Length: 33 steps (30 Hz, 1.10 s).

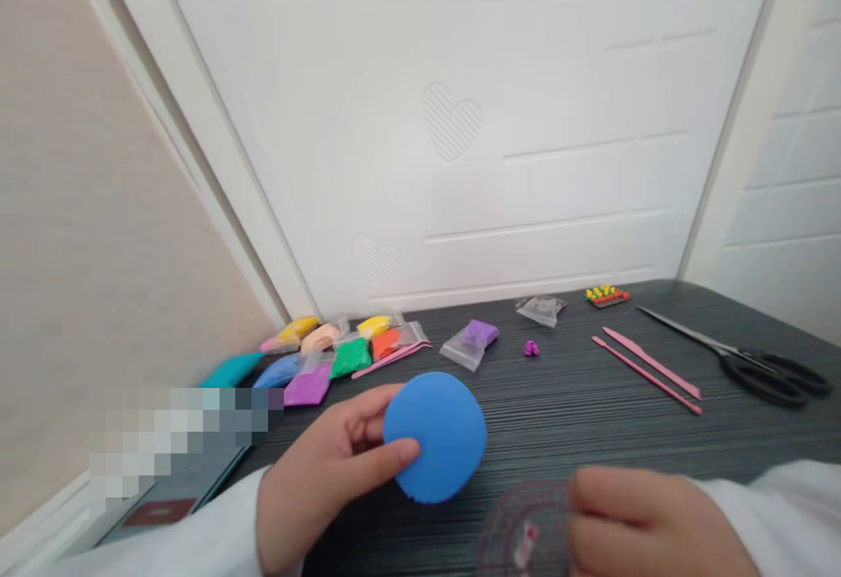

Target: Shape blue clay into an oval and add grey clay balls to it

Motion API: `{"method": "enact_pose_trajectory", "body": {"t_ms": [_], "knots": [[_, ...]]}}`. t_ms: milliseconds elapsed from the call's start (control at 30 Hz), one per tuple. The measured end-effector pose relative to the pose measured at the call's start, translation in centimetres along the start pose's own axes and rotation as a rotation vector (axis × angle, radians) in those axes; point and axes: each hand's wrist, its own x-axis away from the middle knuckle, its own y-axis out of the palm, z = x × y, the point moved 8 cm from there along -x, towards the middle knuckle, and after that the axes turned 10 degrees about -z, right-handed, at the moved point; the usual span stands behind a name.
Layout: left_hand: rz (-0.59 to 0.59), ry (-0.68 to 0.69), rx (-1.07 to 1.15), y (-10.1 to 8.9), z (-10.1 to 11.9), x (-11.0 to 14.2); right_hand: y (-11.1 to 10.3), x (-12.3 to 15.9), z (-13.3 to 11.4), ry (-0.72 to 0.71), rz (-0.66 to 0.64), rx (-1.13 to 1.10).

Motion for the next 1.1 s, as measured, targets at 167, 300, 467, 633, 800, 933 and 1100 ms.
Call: {"method": "enact_pose_trajectory", "body": {"t_ms": [167, 300, 467, 633, 800, 933, 1100], "knots": [[-0.135, -0.163, 0.248, 1.6, -1.6, -2.1, 0.9, 2.3, 4.1, 0.067, -0.096, 0.092], [-0.168, -0.257, -0.094, 1.5, -1.5, -2.6, 1.2, 3.6, 6.3, 0.1, -0.132, 0.136], [0.296, 0.091, -1.13, 0.0, 4.1, -1.8, 1.4, 3.5, 6.2, 0.092, -0.145, 0.112], [0.023, 0.196, -1.265, 4.4, 3.0, -2.7, 1.5, 3.5, 6.3, 0.114, -0.149, 0.099], [-0.105, 0.183, -1.192, 6.1, 2.8, -3.5, 1.6, 3.6, 6.4, 0.121, -0.166, 0.091], [-0.197, 0.159, -1.145, 6.6, 2.2, -3.5, 1.5, 3.6, 6.5, 0.134, -0.178, 0.061], [-0.191, 0.088, -1.096, 6.1, 1.4, -3.9, 1.2, 3.7, 6.6, 0.14, -0.19, 0.027]]}}
